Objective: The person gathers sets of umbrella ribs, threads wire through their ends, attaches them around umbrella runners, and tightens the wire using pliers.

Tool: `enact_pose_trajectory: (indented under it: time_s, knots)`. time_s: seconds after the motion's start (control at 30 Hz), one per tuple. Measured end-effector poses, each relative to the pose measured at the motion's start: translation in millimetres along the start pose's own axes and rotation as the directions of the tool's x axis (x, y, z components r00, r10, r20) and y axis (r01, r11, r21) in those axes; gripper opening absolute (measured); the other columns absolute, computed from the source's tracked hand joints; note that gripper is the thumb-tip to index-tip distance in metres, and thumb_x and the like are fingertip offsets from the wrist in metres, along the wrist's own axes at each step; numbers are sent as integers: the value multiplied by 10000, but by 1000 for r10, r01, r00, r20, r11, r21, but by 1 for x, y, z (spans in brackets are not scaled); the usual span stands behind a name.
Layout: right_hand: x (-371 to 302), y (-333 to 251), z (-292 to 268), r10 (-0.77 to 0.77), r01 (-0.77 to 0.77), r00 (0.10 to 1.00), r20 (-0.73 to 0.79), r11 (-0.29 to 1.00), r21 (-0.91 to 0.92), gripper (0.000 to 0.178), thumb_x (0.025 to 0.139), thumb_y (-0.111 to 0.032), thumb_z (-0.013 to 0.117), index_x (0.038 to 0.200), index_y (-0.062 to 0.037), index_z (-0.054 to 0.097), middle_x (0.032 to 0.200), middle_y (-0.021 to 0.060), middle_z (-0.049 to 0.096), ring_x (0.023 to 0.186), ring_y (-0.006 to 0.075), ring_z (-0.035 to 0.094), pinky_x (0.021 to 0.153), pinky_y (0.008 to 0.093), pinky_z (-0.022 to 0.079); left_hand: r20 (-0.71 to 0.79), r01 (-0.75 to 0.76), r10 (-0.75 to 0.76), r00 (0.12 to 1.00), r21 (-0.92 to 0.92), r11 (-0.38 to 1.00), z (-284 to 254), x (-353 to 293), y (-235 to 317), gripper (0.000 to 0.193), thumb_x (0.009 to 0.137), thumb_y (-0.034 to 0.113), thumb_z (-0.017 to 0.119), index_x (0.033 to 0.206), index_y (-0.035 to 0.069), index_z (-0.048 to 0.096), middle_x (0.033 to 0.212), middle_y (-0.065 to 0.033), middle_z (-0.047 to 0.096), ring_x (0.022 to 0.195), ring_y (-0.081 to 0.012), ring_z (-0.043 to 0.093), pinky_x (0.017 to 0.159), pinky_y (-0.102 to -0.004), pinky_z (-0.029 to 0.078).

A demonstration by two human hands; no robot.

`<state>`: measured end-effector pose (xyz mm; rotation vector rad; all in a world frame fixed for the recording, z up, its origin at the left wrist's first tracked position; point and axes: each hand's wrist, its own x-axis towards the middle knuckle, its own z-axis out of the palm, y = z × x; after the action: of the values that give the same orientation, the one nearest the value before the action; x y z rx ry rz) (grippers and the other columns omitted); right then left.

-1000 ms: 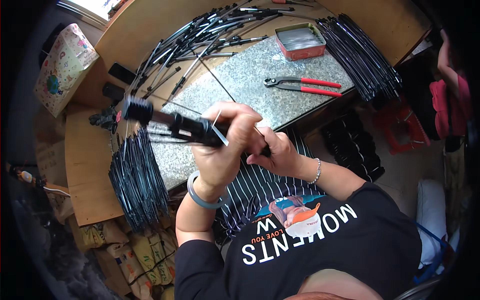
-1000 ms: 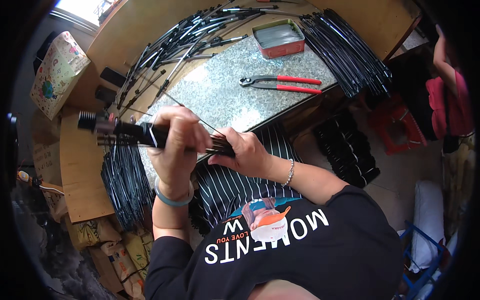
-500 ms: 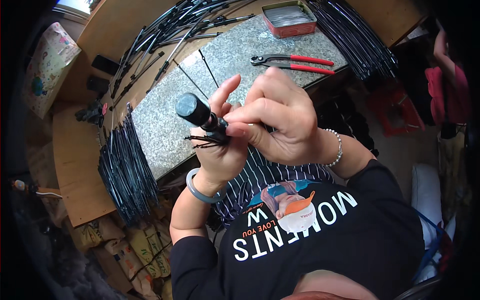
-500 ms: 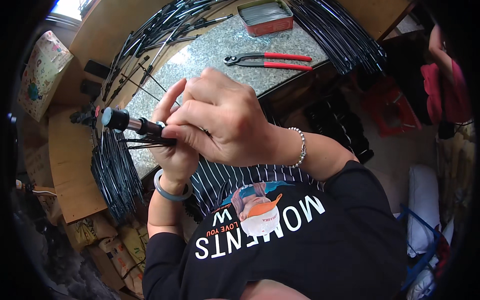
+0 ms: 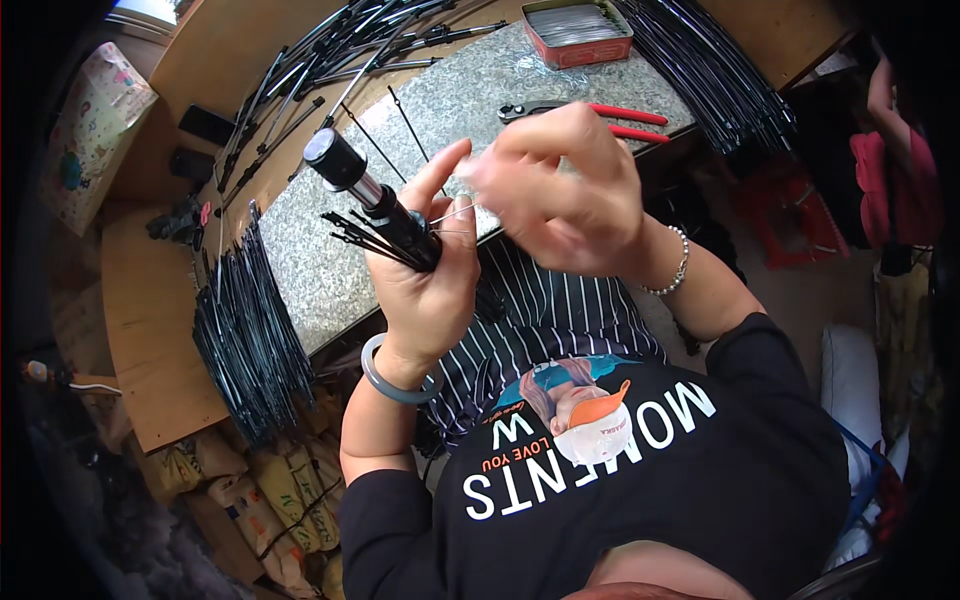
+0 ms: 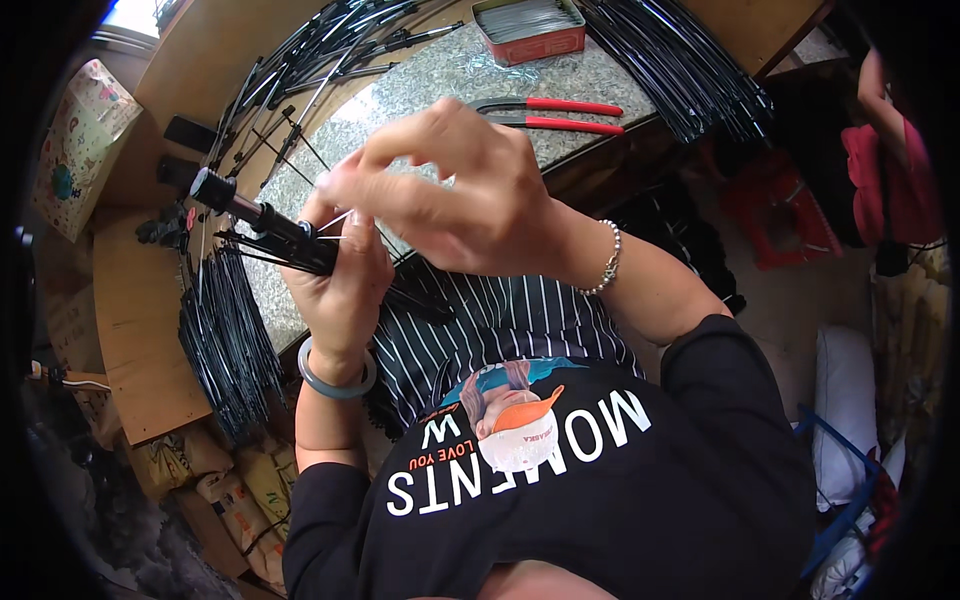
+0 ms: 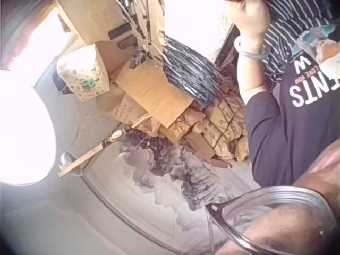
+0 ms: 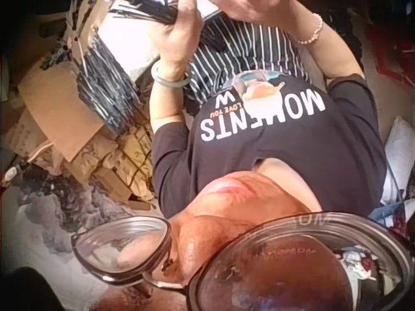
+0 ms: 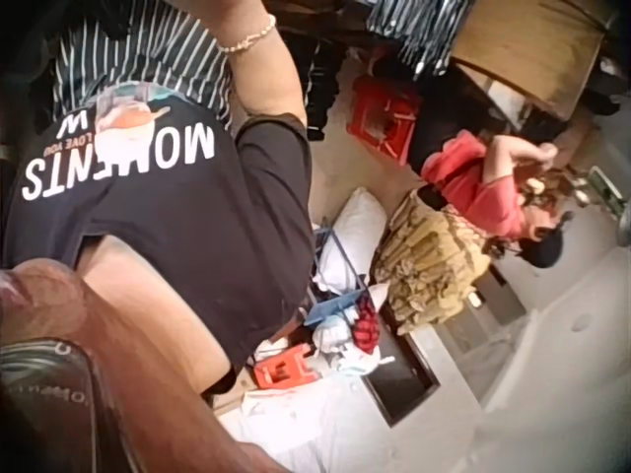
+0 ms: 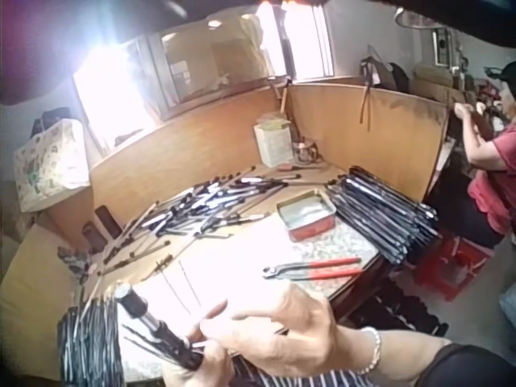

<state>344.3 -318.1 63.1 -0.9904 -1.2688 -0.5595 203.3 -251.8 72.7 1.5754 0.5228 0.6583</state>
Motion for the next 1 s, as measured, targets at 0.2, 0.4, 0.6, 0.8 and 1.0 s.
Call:
enact_pose_trajectory:
  time_s: [0.2, 0.4, 0.6, 0.8, 1.0]
  knots:
    - [2, -4, -10, -161, 179, 939, 303, 983, -33, 99, 823, -106, 621, 832, -11, 649, 669, 16, 560, 540, 110, 479, 461, 227, 377, 27, -207, 210, 977, -90, 974, 4, 3, -9, 361, 835, 19, 504, 1191, -41, 517, 1039, -108, 610, 726, -49, 509, 653, -195, 421]
    - [0, -31, -15, 608, -891, 454, 651, 298, 343, 155, 859, -136, 591, 798, 1, 632, 640, 1, 548, 543, 68, 466, 433, 226, 353, 53, -414, 412, 910, 183, 892, -2, 4, -22, 342, 825, 8, 509, 1162, -44, 540, 962, -80, 622, 730, -65, 543, 667, -202, 431]
    - [3, -14, -28, 581, -992, 121, 805, 106, 72, 236, 877, -177, 571, 729, 7, 581, 596, -2, 537, 522, 55, 479, 447, 222, 370, 154, -285, 260, 953, 167, 944, -6, -4, -14, 302, 852, 17, 518, 1147, -38, 553, 715, 2, 552, 549, -33, 466, 497, -182, 359]
    - [-51, 79, -83, 402, 57, 743, 535, 759, -649, 180, 815, -191, 629, 873, -31, 570, 840, 73, 588, 803, 188, 565, 620, 285, 453, 52, -27, 42, 998, -258, 966, -17, -2, 5, 308, 887, 42, 487, 1179, -46, 525, 555, 50, 468, 438, -3, 379, 400, -164, 276]
    - [-61, 95, -98, 504, 106, 618, 603, 707, -700, 220, 781, -162, 656, 934, -32, 565, 987, 76, 514, 875, 213, 530, 728, 289, 438, 20, -72, 77, 997, -192, 979, -20, 2, 3, 346, 906, 59, 462, 1213, -100, 453, 494, 63, 388, 368, -8, 320, 352, -168, 261]
